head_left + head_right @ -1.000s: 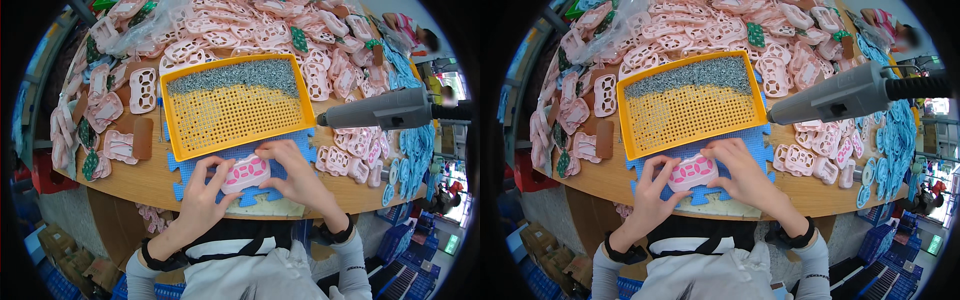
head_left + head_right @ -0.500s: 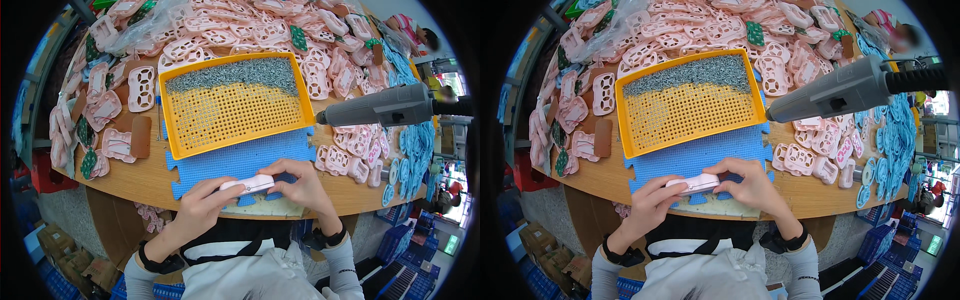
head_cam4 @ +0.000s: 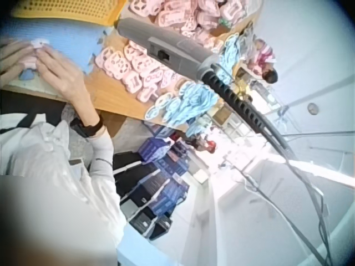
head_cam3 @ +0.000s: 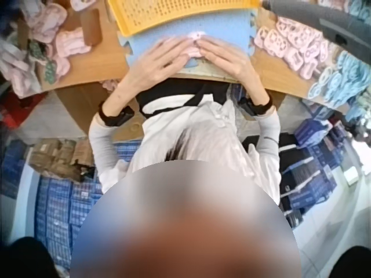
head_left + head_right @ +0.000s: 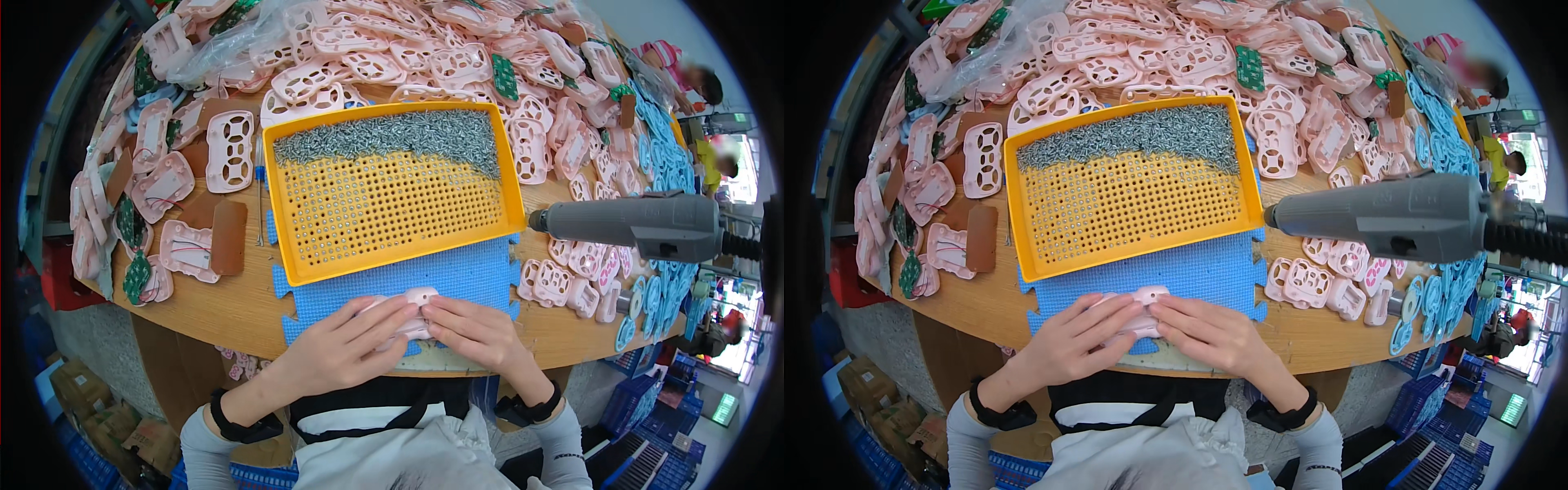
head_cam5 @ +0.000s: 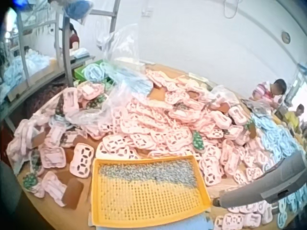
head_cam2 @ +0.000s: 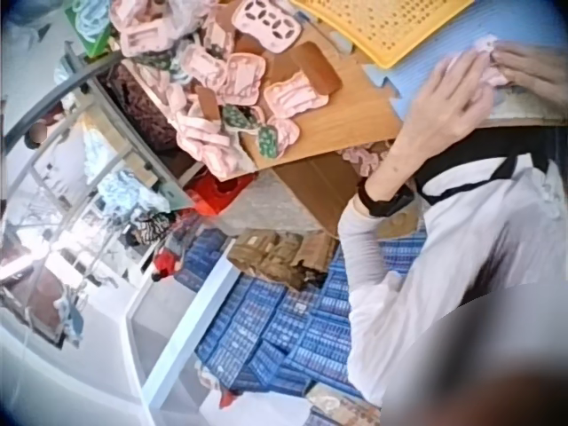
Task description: Assemble small plastic components and use an electric screwdriver to secure them.
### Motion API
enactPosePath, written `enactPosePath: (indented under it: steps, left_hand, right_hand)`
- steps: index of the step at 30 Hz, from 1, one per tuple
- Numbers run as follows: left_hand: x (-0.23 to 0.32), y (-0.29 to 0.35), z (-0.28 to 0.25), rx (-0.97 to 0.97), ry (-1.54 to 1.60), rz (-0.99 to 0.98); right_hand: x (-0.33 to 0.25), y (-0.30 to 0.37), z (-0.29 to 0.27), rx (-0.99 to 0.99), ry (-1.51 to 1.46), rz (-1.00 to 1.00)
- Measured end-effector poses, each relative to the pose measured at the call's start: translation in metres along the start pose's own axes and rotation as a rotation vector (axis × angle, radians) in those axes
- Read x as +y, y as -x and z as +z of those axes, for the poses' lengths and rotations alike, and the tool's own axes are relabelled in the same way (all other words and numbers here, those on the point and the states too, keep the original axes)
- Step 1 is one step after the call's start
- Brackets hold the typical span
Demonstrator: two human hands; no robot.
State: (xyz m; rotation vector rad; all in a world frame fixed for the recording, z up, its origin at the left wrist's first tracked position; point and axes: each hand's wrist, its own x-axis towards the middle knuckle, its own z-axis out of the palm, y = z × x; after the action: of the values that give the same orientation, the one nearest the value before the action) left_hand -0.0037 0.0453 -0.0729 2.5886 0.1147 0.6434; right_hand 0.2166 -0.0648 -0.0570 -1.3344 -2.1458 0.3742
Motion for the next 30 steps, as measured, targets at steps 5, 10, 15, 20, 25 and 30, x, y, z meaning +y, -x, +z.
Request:
enactPosePath:
  steps: [5, 10, 15, 20, 25, 30]
  left_hand:
    - [0.002, -0.006, 0.001, -0.076, 0.024, -0.075]
    - [0.007, -0.025, 0.007, -0.085, -0.016, -0.098]
    - [0.01, -0.04, 0.015, -0.123, -0.055, -0.165]
    - [0.004, -0.04, 0.025, -0.133, 0.038, -0.063]
    - [-0.001, -0.039, 0.018, -0.153, 0.056, -0.019]
    - [-0.005, -0.034, 0.018, -0.101, 0.045, -0.075]
  right_hand:
    - [-0.003, 0.002, -0.026, 0.188, -0.083, 0.245]
    - [0.029, -0.013, -0.065, 1.31, -0.188, 0.489]
    - [0.048, -0.061, -0.067, 0.938, -0.305, 0.448]
    - [0.044, -0.073, -0.067, 1.111, -0.508, 0.433]
    - [0.01, -0.08, -0.092, 1.009, -0.434, 0.129]
    - [-0.01, -0.131, -0.069, 0.729, -0.663, 0.068]
